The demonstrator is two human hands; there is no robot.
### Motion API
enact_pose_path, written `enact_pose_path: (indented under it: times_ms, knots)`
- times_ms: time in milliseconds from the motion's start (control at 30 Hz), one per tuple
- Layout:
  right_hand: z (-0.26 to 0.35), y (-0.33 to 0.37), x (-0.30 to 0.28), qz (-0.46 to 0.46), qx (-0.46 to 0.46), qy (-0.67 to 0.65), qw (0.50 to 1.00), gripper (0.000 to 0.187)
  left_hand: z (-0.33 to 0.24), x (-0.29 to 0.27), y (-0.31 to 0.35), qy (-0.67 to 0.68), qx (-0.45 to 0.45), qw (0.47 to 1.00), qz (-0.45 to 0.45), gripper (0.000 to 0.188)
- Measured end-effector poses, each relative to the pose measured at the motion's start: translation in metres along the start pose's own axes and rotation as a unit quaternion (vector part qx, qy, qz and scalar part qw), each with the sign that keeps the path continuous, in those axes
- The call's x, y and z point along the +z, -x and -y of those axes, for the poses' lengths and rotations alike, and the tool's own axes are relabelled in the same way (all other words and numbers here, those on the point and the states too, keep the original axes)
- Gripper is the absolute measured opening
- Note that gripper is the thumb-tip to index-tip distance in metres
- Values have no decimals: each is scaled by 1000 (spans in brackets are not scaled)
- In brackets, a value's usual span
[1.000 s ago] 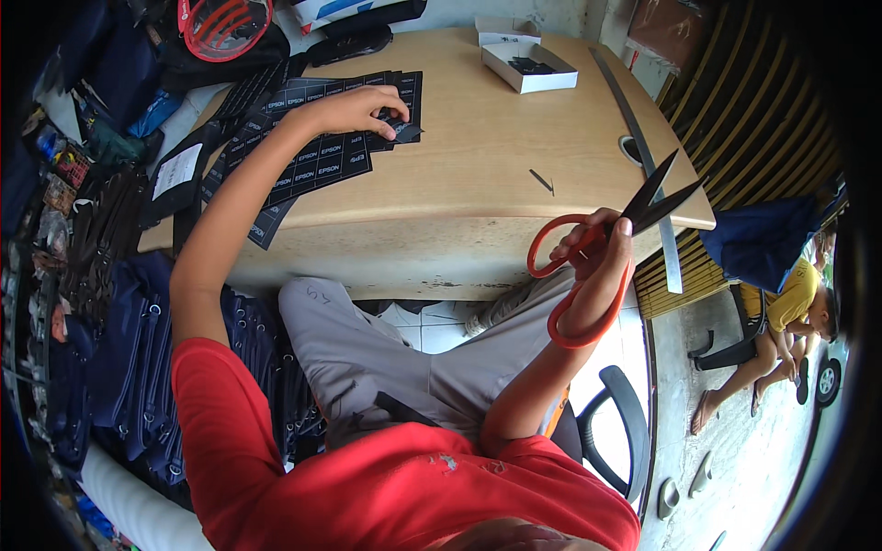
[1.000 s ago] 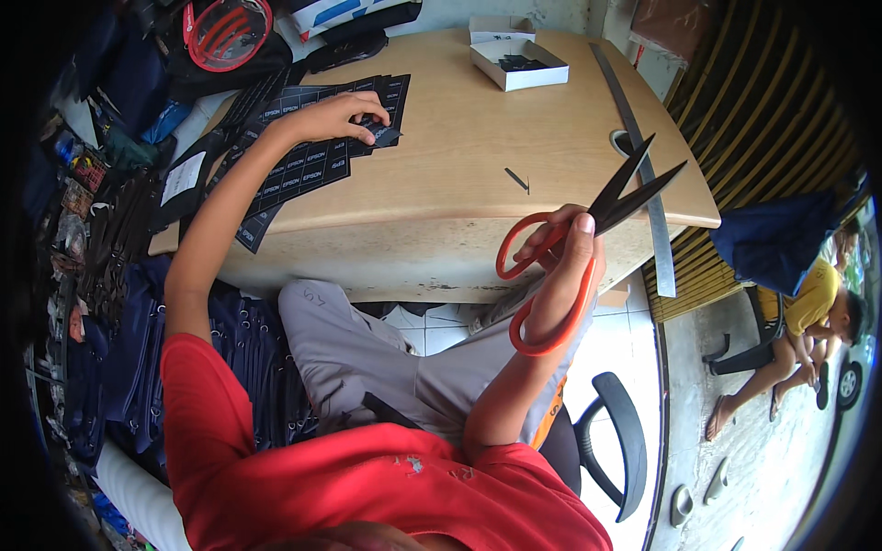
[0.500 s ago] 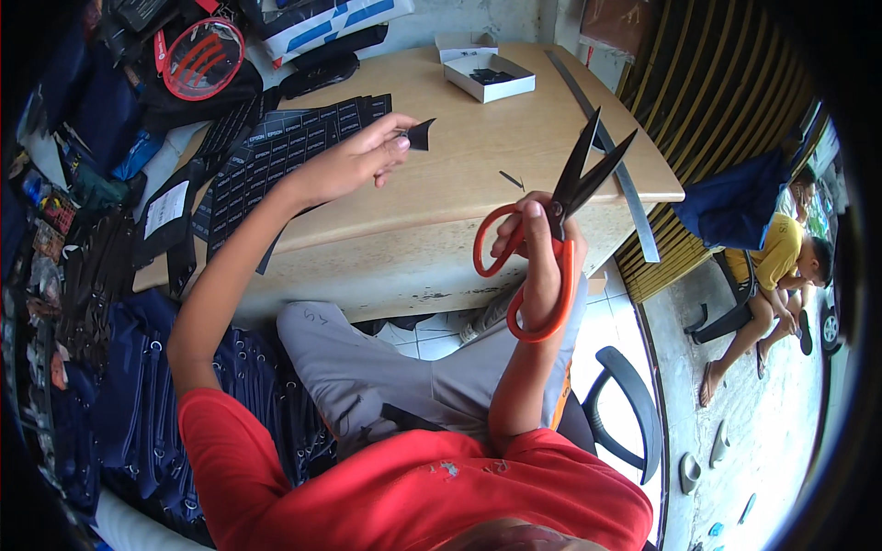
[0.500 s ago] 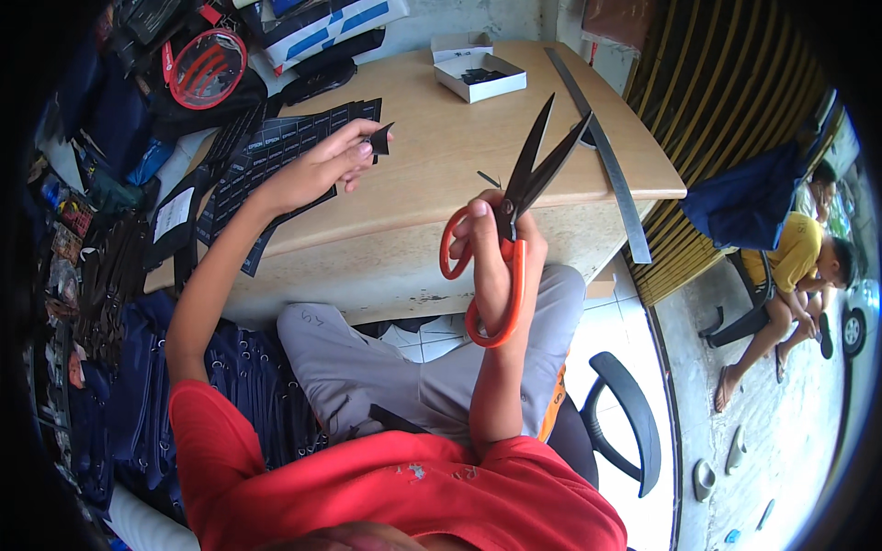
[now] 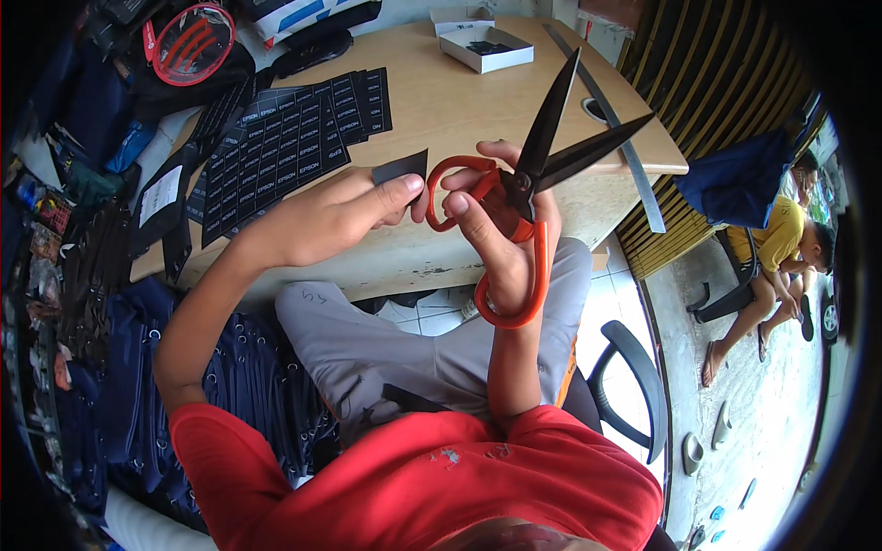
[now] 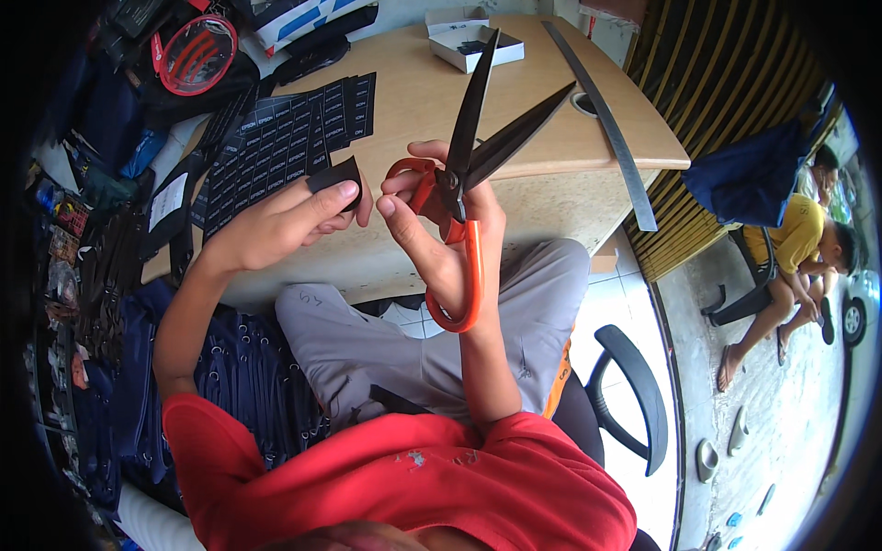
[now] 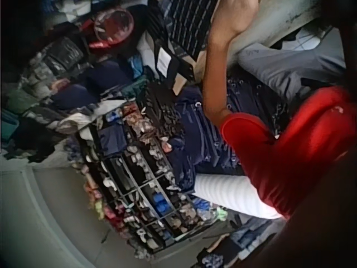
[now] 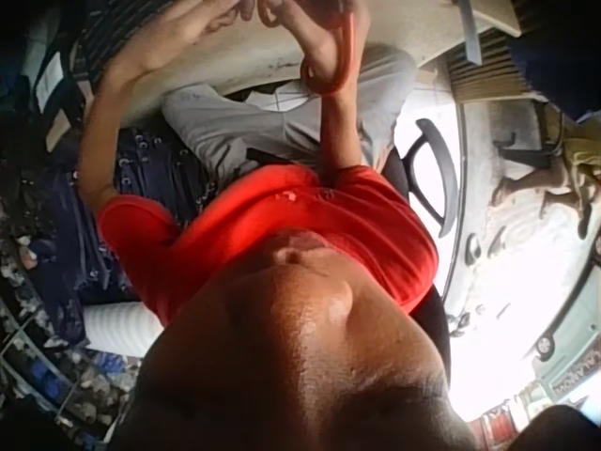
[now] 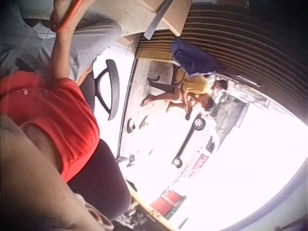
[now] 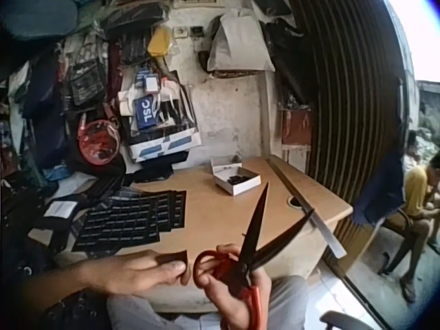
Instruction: The person cuts individual printed labels from sheets using scissors, places cut pieces into a small box on the table, and cuts sheets of labels into strips.
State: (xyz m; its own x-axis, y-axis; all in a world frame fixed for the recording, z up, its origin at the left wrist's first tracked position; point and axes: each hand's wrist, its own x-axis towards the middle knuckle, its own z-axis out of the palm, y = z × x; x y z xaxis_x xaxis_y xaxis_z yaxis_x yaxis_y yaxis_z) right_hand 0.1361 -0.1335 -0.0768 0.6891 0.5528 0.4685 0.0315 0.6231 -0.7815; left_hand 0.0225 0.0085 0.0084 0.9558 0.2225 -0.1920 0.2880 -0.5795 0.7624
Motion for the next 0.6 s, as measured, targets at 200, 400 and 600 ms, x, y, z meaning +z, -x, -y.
enact_pose_path:
  times_ms: [200, 400, 600]
  knots:
    - [-5, 4, 8, 12, 20, -30, 999, 50, 5, -4, -3, -83, 51, 995, 37, 32]
    - [-6, 4, 12, -7, 8, 1, 1000, 49, 17, 6, -3, -259, 177, 940, -135, 20]
    - [1, 6, 9, -7, 34, -51, 998, 52, 15, 8, 0, -530, 339, 682, -373, 27]
